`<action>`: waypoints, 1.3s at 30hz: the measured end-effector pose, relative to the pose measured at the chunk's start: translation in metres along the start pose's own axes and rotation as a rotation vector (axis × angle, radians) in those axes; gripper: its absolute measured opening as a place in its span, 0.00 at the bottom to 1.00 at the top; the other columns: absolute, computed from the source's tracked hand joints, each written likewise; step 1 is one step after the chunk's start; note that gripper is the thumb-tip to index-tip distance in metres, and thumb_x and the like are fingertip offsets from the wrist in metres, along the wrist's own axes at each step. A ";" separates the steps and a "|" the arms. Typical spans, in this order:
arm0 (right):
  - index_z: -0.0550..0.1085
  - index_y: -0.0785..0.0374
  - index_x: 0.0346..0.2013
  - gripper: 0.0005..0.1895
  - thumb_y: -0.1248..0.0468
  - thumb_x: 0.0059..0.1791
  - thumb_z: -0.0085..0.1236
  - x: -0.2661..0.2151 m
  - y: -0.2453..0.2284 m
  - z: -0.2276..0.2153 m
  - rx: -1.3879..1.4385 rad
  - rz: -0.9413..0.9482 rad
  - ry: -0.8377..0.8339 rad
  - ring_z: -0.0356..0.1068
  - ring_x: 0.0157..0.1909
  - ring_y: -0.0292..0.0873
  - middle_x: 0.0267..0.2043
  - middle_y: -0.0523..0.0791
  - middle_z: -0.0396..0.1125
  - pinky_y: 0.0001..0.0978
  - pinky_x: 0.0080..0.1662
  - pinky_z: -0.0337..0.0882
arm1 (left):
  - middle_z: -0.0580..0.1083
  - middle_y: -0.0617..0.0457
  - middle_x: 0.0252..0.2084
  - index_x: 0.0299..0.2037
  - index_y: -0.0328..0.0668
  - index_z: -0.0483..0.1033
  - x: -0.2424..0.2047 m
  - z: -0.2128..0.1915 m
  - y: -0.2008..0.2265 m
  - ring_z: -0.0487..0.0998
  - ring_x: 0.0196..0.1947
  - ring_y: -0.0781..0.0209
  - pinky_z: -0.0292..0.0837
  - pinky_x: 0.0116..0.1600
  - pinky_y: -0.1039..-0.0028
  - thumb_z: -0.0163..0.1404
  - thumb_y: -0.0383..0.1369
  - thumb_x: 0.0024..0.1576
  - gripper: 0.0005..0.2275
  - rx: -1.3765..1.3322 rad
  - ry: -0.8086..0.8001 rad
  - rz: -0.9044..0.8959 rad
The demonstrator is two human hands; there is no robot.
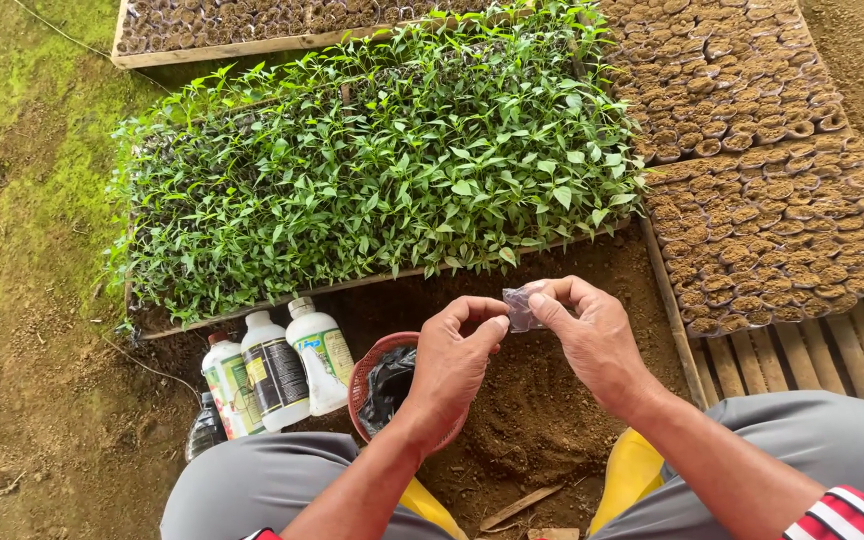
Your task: Filling small plastic seedling bags with soil by hand and arranging them in a wooden tray for planting.
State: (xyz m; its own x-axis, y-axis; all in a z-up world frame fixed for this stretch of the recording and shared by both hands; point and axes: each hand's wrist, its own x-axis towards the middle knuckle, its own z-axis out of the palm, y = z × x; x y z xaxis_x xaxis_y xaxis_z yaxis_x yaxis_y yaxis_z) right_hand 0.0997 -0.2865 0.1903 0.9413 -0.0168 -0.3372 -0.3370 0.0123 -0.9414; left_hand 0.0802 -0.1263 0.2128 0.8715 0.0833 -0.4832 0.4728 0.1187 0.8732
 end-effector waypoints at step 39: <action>0.77 0.61 0.29 0.08 0.62 0.51 0.60 0.006 0.009 0.002 -0.345 -0.161 -0.080 0.71 0.48 0.40 0.44 0.45 0.77 0.40 0.55 0.70 | 0.81 0.45 0.30 0.40 0.32 0.82 0.040 -0.022 -0.042 0.65 0.16 0.77 0.53 0.24 0.88 0.61 0.30 0.56 0.08 -0.201 -0.041 0.040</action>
State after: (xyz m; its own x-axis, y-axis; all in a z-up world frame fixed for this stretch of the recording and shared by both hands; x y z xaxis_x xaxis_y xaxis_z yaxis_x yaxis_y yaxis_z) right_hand 0.1025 -0.2848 0.1796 0.9767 0.0866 -0.1962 -0.1591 -0.3210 -0.9336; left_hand 0.0919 -0.1059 0.1553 0.8957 0.0524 -0.4417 0.4055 0.3117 0.8593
